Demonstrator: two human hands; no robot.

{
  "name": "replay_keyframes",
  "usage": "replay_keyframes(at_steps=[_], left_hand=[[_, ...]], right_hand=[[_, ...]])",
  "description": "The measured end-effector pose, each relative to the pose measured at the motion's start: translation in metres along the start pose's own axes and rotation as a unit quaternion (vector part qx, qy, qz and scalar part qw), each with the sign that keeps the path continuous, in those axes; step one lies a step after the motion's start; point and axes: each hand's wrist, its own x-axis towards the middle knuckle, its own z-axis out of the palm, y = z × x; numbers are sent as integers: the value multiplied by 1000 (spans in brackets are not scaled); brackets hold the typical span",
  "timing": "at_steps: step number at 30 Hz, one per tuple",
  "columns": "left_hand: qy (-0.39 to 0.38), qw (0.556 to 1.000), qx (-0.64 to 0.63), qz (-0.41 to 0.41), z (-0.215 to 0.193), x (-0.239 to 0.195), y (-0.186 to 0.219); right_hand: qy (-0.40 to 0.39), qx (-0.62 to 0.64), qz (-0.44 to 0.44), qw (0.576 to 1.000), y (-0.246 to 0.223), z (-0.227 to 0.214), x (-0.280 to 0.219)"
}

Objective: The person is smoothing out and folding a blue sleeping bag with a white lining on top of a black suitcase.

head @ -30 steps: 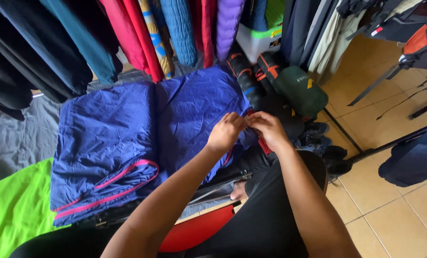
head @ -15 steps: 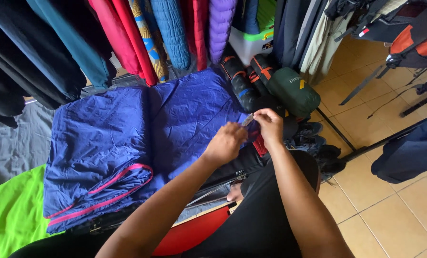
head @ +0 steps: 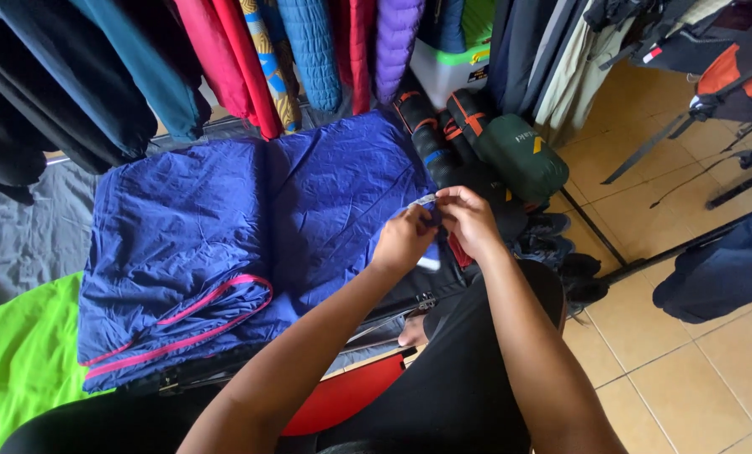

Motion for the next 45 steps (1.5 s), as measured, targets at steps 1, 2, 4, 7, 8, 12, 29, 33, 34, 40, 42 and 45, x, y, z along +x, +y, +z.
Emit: replay_keyframes(at_steps=[1, 2, 4, 7, 8, 12, 29, 33, 34, 40, 42, 45], left_hand=[[15, 999, -12, -32, 5, 4, -4], [17, 999, -13, -33, 4, 4, 1], [23, 997, -42, -57, 3, 1, 11], [-2, 997, -24, -74, -9, -1, 26], [-3, 997, -24, -74, -6, -1, 24], [9, 997, 2, -70, 13, 5, 8], [-27, 961, -184, -205, -4, 6, 28], [-48, 946, -231, -221, 0, 6, 17], [-54, 942, -244, -223, -1, 5, 15], [-70, 949, -211, -224, 5, -2, -16], [-60, 942, -238, -230, -4, -8, -19], [-46, 934, -262, -239, -23, -18, -27]], right_hand=[[-20, 11, 10, 1000, -5, 2, -3], [-22, 10, 10, 1000, -13, 3, -6], [-57, 48, 32, 997, -24, 3, -15], [-118, 113, 42, 986, -36, 2, -23], [-117, 113, 43, 986, -41, 4, -28], [-169, 114, 40, 978, -52, 6, -33], [-13, -436, -131, 890, -1, 4, -5], [-2, -424, -150, 893, -10, 8, -14], [0, -421, -147, 895, -13, 11, -18], [47, -412, -182, 892, 2, -3, -5], [84, -416, -154, 892, 12, -28, 15], [145, -432, -117, 883, 29, -52, 33]])
